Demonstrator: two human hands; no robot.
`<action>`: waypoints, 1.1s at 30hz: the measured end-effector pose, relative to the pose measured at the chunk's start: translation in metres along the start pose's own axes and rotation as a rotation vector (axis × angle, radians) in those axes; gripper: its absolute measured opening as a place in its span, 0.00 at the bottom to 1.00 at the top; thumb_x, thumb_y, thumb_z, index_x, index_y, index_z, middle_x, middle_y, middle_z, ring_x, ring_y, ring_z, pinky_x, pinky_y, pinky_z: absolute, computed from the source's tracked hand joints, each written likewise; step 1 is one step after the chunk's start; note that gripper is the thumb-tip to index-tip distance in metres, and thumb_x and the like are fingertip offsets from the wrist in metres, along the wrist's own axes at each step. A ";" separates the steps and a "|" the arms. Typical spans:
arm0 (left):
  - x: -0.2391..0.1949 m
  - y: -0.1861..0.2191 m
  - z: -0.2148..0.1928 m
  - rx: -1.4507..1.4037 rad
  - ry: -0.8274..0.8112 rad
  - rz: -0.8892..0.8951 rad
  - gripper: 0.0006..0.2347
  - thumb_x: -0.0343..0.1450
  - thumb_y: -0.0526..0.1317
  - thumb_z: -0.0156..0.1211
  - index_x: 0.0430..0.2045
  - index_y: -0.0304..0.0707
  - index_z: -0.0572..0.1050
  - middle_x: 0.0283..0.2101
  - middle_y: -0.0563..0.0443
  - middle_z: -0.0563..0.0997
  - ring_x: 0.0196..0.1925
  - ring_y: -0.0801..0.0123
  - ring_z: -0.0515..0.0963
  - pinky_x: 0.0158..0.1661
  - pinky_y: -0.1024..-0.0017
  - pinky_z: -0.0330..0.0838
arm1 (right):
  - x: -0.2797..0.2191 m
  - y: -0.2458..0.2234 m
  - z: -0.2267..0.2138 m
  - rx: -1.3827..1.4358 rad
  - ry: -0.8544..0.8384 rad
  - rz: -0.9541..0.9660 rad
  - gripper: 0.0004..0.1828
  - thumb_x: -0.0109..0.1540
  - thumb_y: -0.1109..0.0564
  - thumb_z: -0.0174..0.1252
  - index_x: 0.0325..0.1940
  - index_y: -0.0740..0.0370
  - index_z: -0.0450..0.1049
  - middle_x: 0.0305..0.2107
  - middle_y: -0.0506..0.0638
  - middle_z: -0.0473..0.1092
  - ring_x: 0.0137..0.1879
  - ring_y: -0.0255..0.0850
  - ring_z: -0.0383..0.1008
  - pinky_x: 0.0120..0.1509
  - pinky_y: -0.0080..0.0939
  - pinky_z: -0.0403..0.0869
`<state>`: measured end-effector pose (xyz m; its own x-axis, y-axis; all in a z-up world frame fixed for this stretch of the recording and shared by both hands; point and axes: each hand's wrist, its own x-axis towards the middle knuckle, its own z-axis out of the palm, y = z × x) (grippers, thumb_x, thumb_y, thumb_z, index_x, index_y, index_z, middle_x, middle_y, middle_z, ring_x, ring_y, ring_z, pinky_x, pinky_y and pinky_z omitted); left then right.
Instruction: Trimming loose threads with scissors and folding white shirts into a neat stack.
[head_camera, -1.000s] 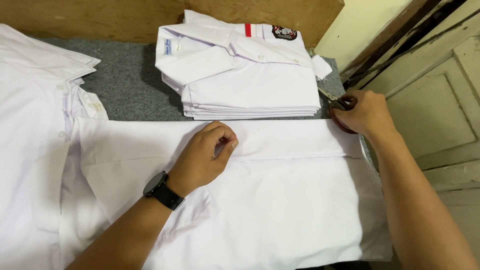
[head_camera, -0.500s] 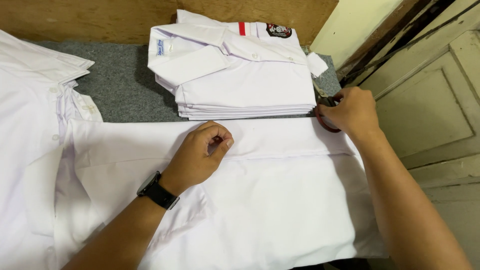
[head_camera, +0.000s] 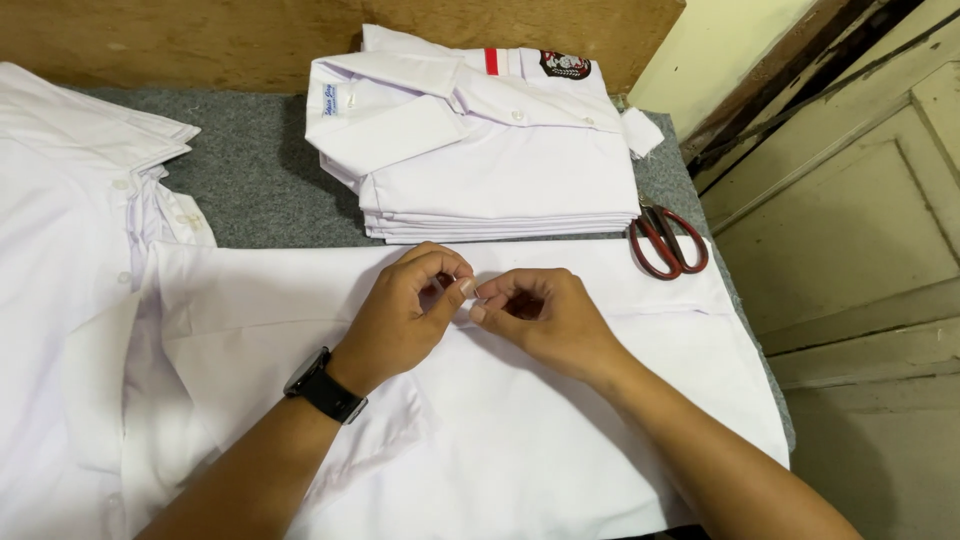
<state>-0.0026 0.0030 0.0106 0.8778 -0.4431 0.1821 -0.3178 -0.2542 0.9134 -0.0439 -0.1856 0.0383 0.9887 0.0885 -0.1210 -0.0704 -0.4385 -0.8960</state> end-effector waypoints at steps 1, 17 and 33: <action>0.000 0.000 0.000 0.002 0.000 0.002 0.05 0.76 0.37 0.56 0.33 0.38 0.78 0.40 0.49 0.80 0.45 0.63 0.80 0.46 0.64 0.76 | 0.002 0.004 0.001 0.000 0.001 -0.002 0.12 0.57 0.58 0.67 0.43 0.66 0.83 0.27 0.58 0.80 0.34 0.44 0.80 0.42 0.42 0.80; -0.010 -0.001 0.005 0.432 -0.119 0.320 0.12 0.69 0.45 0.65 0.41 0.42 0.79 0.43 0.51 0.79 0.47 0.58 0.77 0.50 0.59 0.69 | -0.017 0.106 -0.198 -0.125 0.772 -0.038 0.14 0.73 0.55 0.52 0.33 0.58 0.71 0.22 0.48 0.67 0.30 0.36 0.67 0.34 0.38 0.67; -0.012 -0.007 0.005 0.851 -0.274 0.442 0.20 0.62 0.25 0.54 0.48 0.44 0.76 0.39 0.53 0.78 0.35 0.58 0.75 0.40 0.62 0.72 | -0.051 0.124 -0.185 -1.291 0.089 -0.702 0.13 0.63 0.62 0.57 0.51 0.60 0.79 0.43 0.51 0.74 0.44 0.49 0.70 0.52 0.46 0.73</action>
<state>-0.0123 0.0058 -0.0001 0.5396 -0.8025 0.2546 -0.8413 -0.5027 0.1987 -0.0787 -0.4102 0.0122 0.7774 0.5828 0.2365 0.5341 -0.8103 0.2411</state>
